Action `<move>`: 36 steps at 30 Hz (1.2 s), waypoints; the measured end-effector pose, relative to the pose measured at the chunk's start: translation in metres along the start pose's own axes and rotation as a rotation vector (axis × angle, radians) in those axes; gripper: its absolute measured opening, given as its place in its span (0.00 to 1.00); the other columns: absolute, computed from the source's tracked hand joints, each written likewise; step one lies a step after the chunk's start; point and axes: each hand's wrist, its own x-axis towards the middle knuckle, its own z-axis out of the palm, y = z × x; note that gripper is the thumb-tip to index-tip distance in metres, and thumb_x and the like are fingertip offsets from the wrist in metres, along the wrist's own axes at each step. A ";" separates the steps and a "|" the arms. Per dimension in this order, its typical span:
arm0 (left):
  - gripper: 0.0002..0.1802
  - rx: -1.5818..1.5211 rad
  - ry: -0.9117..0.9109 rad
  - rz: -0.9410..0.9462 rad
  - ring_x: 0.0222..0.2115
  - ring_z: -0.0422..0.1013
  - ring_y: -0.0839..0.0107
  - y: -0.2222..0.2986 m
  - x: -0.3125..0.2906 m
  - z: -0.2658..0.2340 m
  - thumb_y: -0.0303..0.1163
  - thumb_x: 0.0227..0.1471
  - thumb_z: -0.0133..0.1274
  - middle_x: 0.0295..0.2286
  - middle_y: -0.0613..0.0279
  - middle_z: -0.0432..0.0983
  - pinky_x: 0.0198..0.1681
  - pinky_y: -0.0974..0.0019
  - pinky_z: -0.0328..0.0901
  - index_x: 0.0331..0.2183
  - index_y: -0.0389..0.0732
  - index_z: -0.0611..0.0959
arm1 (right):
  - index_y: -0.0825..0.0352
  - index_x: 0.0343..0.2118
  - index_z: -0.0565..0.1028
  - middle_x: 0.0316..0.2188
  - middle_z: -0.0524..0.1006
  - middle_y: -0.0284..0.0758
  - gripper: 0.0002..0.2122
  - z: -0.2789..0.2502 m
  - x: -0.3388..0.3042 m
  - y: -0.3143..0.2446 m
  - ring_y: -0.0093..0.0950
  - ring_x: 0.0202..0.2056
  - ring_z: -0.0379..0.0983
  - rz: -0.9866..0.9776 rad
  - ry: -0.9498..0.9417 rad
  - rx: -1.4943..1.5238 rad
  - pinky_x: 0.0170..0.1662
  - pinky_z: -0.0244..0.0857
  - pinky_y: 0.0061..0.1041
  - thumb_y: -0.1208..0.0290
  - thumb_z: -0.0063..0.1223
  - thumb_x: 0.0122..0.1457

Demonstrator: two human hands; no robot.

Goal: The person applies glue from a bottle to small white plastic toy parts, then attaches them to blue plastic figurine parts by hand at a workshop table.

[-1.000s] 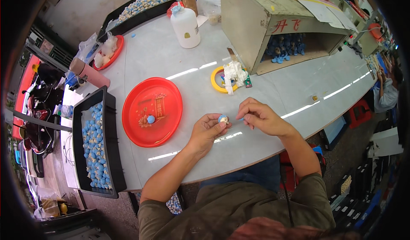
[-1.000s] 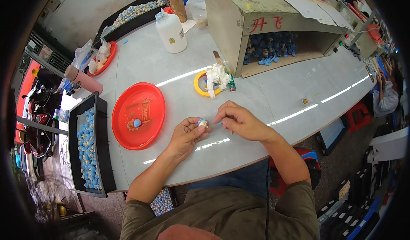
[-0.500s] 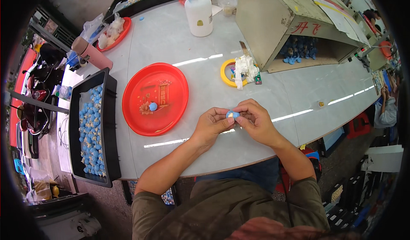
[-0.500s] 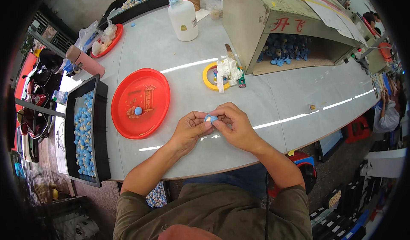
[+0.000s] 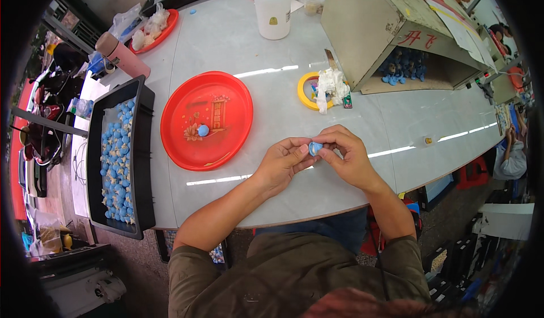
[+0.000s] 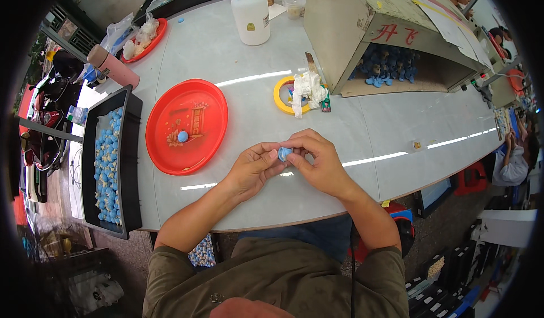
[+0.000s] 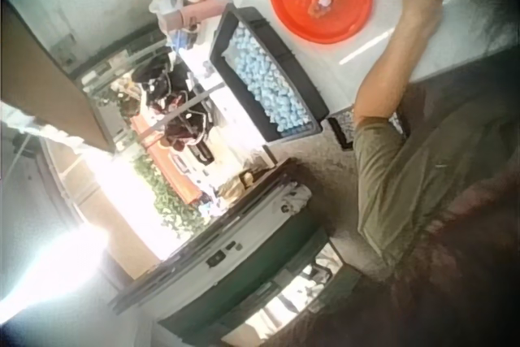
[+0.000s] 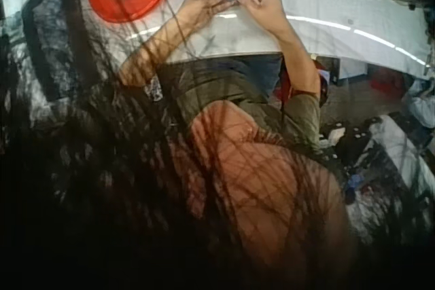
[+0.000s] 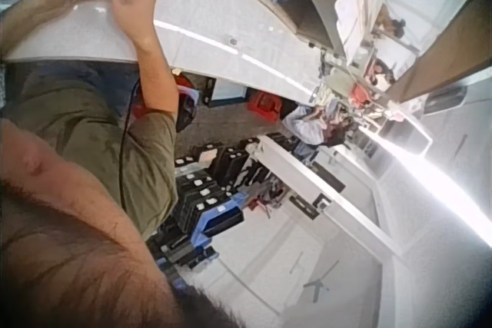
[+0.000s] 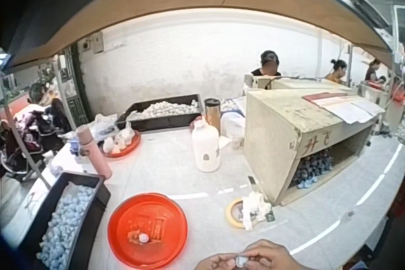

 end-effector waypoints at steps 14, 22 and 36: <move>0.12 0.038 -0.060 0.055 0.41 0.71 0.75 -0.001 -0.002 -0.002 0.36 0.55 0.56 0.40 0.64 0.75 0.47 0.67 0.68 0.40 0.42 0.76 | 0.69 0.39 0.75 0.32 0.71 0.33 0.15 0.002 0.004 -0.019 0.21 0.29 0.67 -0.055 0.020 -0.255 0.33 0.63 0.20 0.87 0.57 0.47; 0.12 0.086 -0.070 0.087 0.41 0.72 0.74 -0.002 -0.001 -0.001 0.36 0.56 0.55 0.40 0.63 0.76 0.46 0.67 0.68 0.41 0.41 0.76 | 0.69 0.39 0.75 0.29 0.69 0.32 0.14 0.000 0.004 -0.018 0.21 0.28 0.66 -0.001 -0.006 -0.270 0.32 0.62 0.20 0.85 0.59 0.48; 0.17 0.159 0.044 -0.106 0.31 0.76 0.73 0.009 -0.007 0.007 0.43 0.62 0.45 0.34 0.57 0.78 0.32 0.74 0.70 0.40 0.37 0.74 | 0.69 0.28 0.72 0.21 0.73 0.30 0.15 0.016 0.002 0.005 0.15 0.25 0.66 0.521 0.061 0.376 0.28 0.61 0.16 0.60 0.57 0.59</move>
